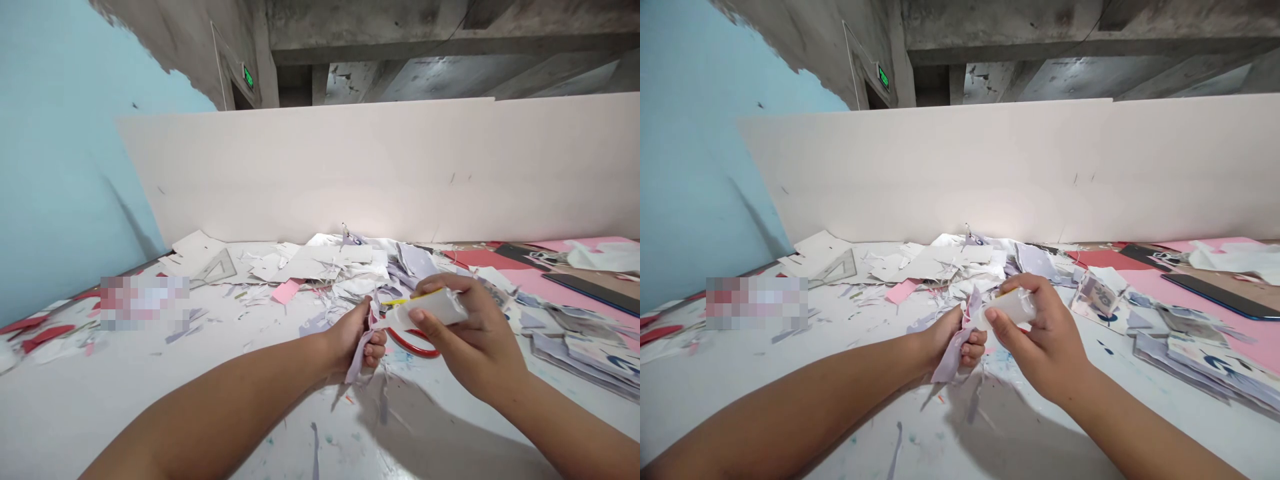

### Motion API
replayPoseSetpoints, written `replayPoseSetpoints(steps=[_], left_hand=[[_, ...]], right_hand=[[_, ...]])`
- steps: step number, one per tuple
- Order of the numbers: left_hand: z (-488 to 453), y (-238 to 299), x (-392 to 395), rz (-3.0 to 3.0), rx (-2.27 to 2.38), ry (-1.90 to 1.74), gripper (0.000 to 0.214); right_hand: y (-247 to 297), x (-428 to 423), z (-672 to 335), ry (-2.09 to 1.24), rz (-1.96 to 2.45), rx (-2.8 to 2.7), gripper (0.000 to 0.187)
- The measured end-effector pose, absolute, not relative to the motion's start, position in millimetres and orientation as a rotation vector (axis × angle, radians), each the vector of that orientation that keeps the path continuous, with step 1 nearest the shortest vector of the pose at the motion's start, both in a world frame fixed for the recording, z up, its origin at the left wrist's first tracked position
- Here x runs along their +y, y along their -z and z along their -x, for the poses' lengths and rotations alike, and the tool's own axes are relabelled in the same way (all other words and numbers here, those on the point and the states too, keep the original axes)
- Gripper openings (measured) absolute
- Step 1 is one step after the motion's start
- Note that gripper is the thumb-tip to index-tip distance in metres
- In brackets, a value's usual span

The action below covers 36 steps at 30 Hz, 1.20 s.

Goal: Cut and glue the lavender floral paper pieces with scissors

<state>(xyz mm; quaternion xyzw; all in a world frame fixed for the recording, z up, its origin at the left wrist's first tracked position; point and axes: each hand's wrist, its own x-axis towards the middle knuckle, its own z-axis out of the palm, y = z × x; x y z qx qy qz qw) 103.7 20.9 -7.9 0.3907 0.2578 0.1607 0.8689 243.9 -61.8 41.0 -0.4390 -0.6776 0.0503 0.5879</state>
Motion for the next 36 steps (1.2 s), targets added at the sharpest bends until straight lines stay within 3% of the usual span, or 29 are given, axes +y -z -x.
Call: replayPoseSetpoints(steps=[8, 27, 36], left_hand=[[-101.5, 4.7, 19.8, -0.782, 0.558, -0.386, 0.049], [-103.3, 7.1, 19.8, -0.806, 0.495, -0.369, 0.047], [-99.5, 5.3, 20.4, -0.801, 0.553, -0.370, 0.046]], right_hand=[[-39.9, -57.0, -243.7, -0.063, 0.898, -1.427, 0.025], [-40.0, -59.2, -243.0, -0.166, 1.096, -1.473, 0.023], [-43.9, -59.5, -241.1, -0.119, 0.661, -1.249, 0.024]])
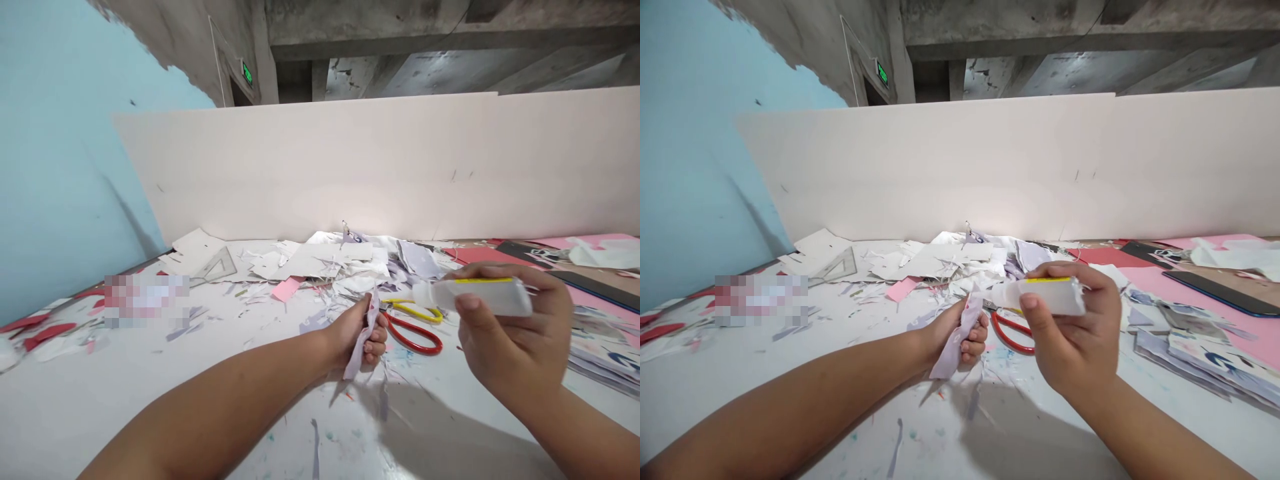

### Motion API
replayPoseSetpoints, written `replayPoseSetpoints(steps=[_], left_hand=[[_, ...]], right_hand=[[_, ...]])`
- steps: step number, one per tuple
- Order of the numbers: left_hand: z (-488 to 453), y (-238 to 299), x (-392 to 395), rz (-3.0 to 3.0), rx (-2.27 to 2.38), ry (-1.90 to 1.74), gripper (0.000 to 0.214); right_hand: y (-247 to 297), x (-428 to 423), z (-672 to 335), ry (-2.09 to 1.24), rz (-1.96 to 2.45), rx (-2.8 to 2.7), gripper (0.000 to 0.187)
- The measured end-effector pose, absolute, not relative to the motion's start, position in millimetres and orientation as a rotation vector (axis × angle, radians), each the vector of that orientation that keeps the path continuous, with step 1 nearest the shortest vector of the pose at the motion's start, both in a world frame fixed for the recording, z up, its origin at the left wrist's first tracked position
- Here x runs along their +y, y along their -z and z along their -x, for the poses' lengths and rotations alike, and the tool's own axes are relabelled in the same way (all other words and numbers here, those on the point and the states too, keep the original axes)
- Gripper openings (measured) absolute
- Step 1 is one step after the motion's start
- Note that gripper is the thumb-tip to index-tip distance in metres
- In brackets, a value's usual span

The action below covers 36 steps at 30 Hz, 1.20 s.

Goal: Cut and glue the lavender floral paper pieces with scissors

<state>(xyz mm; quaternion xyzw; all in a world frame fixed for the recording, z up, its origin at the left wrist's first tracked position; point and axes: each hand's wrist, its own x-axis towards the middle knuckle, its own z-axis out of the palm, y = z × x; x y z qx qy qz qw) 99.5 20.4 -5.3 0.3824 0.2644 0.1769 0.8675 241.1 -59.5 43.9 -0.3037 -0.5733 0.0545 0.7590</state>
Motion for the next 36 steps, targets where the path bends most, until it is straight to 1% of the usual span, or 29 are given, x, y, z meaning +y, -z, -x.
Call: replayPoseSetpoints(steps=[3, 7, 10, 14, 16, 19, 22, 25, 30, 34, 36], left_hand=[[-100.1, 6.5, 19.9, -0.784, 0.532, -0.362, 0.047], [-101.6, 6.6, 18.5, -0.794, 0.509, -0.367, 0.047], [-101.6, 5.2, 17.6, -0.815, 0.502, -0.382, 0.045], [-101.1, 3.9, 17.6, -0.812, 0.549, -0.369, 0.046], [-101.0, 4.1, 17.9, -0.823, 0.550, -0.372, 0.046], [-100.5, 4.7, 17.9, -0.822, 0.517, -0.375, 0.043], [-99.8, 4.4, 17.5, -0.808, 0.518, -0.375, 0.039], [-99.5, 3.4, 17.2, -0.824, 0.565, -0.368, 0.042], [-99.1, 3.0, 17.5, -0.813, 0.503, -0.376, 0.042], [-98.7, 3.2, 18.3, -0.773, 0.513, -0.363, 0.039], [-98.2, 4.1, 19.6, -0.764, 0.531, -0.350, 0.037]], right_hand=[[-40.9, -57.5, -243.9, -0.085, 0.896, -1.359, 0.021], [-37.7, -57.2, -243.7, -0.157, 1.099, -1.434, 0.023], [-38.4, -57.9, -241.4, -0.164, 1.015, -1.452, 0.023], [-39.3, -57.3, -241.1, -0.061, 0.860, -1.373, 0.022], [-38.4, -56.3, -242.0, -0.067, 0.955, -1.370, 0.022], [-36.8, -55.1, -242.8, -0.179, 1.079, -1.435, 0.024], [-37.2, -54.3, -242.8, -0.195, 0.900, -1.399, 0.024], [-38.4, -53.1, -243.2, -0.114, 0.770, -1.295, 0.023], [-35.8, -51.2, -243.9, -0.187, 1.013, -1.446, 0.023], [-34.2, -52.8, -243.6, -0.113, 0.794, -1.401, 0.023], [-34.4, -54.1, -242.0, -0.081, 0.767, -1.380, 0.022]])
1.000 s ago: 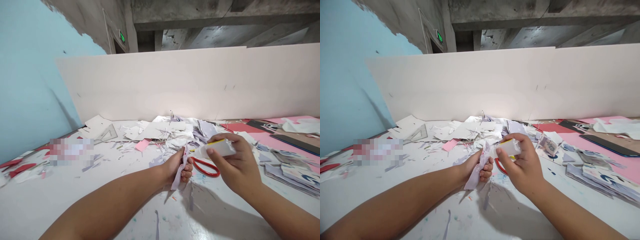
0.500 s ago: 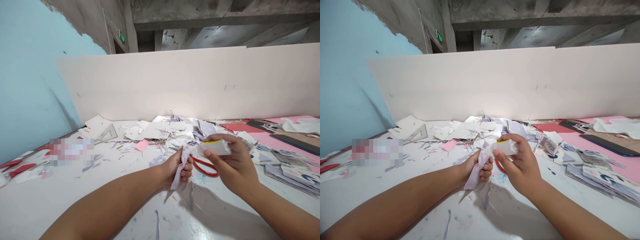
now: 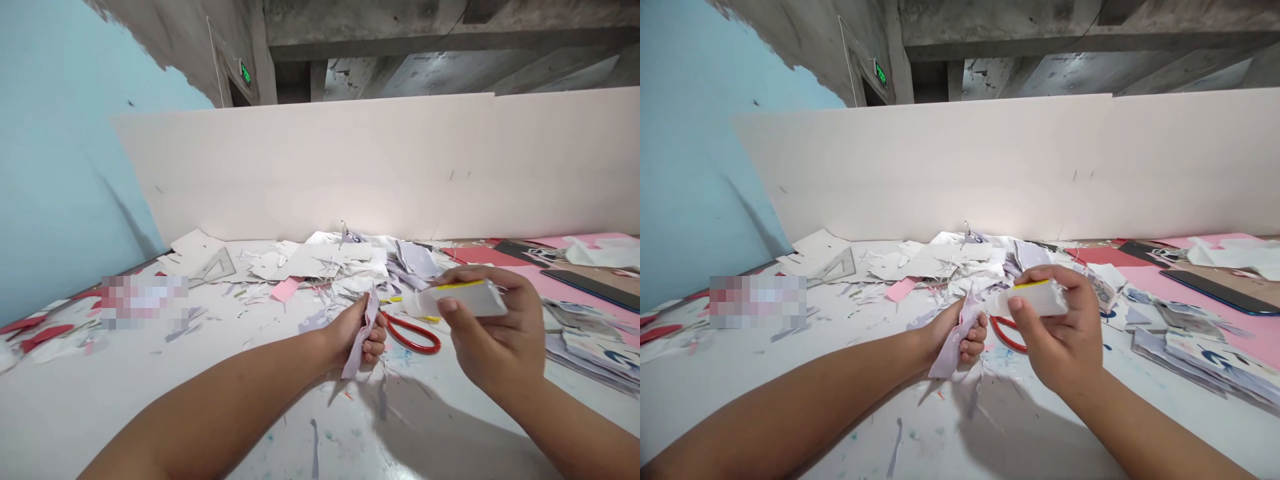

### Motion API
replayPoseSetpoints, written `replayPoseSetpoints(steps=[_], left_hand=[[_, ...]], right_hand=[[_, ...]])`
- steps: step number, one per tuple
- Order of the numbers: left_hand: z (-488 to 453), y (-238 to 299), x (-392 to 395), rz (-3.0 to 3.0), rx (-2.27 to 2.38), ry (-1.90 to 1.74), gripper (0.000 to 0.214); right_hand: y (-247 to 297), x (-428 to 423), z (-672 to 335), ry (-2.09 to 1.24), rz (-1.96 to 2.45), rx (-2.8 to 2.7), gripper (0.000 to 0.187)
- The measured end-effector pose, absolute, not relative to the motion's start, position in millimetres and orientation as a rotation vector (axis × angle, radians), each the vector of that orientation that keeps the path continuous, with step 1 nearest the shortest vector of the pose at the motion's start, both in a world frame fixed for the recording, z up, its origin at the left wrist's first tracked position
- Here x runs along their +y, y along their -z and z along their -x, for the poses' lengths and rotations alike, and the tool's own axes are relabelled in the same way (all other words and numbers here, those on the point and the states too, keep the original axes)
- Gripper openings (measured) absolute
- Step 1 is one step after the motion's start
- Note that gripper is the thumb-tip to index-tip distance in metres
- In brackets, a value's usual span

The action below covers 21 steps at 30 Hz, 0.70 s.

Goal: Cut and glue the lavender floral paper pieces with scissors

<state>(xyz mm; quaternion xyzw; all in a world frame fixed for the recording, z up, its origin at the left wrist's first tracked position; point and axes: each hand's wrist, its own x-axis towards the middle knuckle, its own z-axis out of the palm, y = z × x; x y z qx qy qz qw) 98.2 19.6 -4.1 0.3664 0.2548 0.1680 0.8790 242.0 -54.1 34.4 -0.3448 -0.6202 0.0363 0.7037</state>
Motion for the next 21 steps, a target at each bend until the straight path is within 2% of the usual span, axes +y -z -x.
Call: replayPoseSetpoints(steps=[5, 8, 10, 15, 21], left_hand=[[-96, 6, 23, -0.752, 0.445, -0.336, 0.024], [-96, 4, 22, -0.755, 0.439, -0.335, 0.031], [-96, 3, 21, -0.761, 0.450, -0.323, 0.037], [-99, -1, 19, -0.757, 0.461, -0.331, 0.038], [-100, -2, 18, -0.722, 0.488, -0.303, 0.030]], right_hand=[[-39, -54, -240, -0.303, 0.926, -1.436, 0.027], [-45, -48, -248, -0.390, 0.835, -1.135, 0.038], [-46, -41, -255, -0.587, 0.844, -0.983, 0.042], [-40, -25, -258, -1.143, 0.871, -0.899, 0.034], [-36, -23, -256, -1.357, 0.820, -0.849, 0.027]])
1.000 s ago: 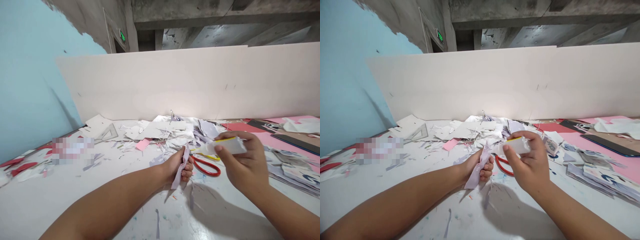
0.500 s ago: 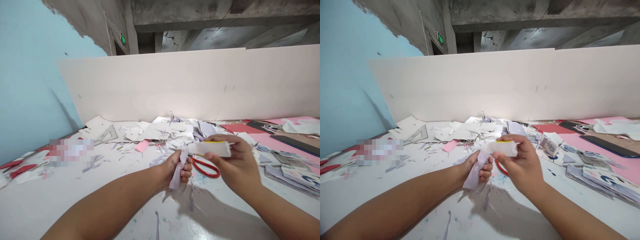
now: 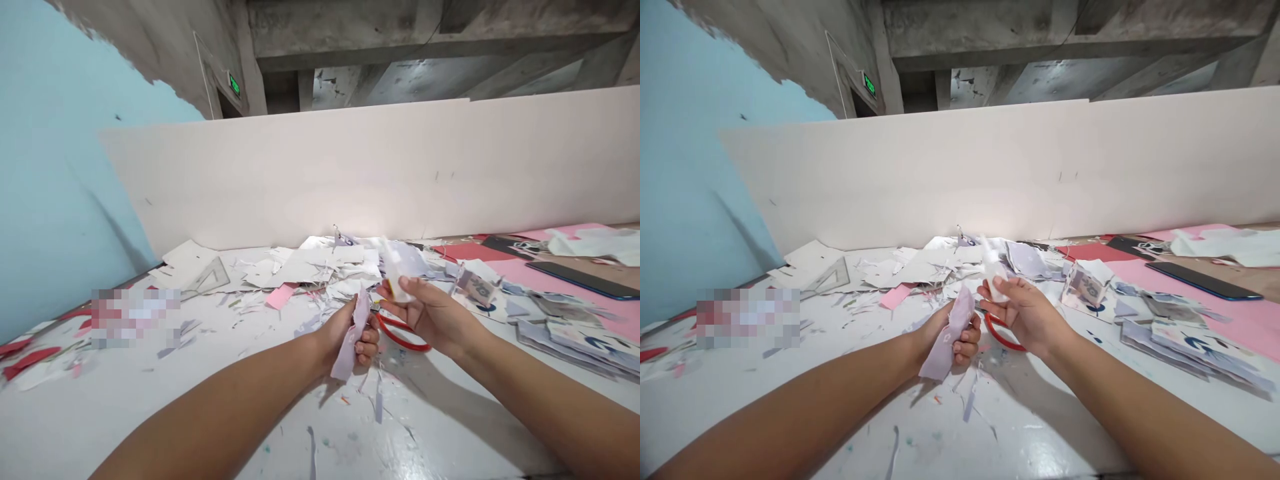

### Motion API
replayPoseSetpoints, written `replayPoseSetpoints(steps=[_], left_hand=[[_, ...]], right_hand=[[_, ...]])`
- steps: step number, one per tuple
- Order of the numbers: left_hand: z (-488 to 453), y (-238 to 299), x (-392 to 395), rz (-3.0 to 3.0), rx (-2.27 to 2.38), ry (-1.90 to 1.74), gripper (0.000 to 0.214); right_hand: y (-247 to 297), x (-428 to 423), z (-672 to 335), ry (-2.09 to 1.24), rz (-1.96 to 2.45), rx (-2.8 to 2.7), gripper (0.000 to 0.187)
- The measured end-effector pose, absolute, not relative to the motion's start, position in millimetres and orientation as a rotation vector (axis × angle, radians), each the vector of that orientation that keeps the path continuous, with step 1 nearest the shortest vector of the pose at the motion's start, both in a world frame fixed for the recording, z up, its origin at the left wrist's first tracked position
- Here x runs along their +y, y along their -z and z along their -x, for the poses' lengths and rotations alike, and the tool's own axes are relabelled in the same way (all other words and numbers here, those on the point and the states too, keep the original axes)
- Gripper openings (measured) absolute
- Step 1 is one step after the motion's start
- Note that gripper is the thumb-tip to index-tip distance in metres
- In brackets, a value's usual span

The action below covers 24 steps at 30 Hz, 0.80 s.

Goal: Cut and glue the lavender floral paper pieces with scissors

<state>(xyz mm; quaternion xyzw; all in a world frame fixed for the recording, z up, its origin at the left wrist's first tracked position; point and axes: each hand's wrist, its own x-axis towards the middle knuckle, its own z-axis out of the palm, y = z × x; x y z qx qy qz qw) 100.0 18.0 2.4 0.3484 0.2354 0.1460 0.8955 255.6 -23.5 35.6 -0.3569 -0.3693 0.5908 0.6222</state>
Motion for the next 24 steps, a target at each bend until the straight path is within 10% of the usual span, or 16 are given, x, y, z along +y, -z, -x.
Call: replayPoseSetpoints(steps=[16, 24], left_hand=[[-98, -13, 22, -0.968, 0.472, 0.094, 0.033], [-102, 6, 20, -1.249, 0.559, -0.415, 0.025]], right_hand=[[-28, -33, -248, -1.117, 0.986, -1.351, 0.030], [-26, -19, -265, -0.954, 0.989, -1.046, 0.033]])
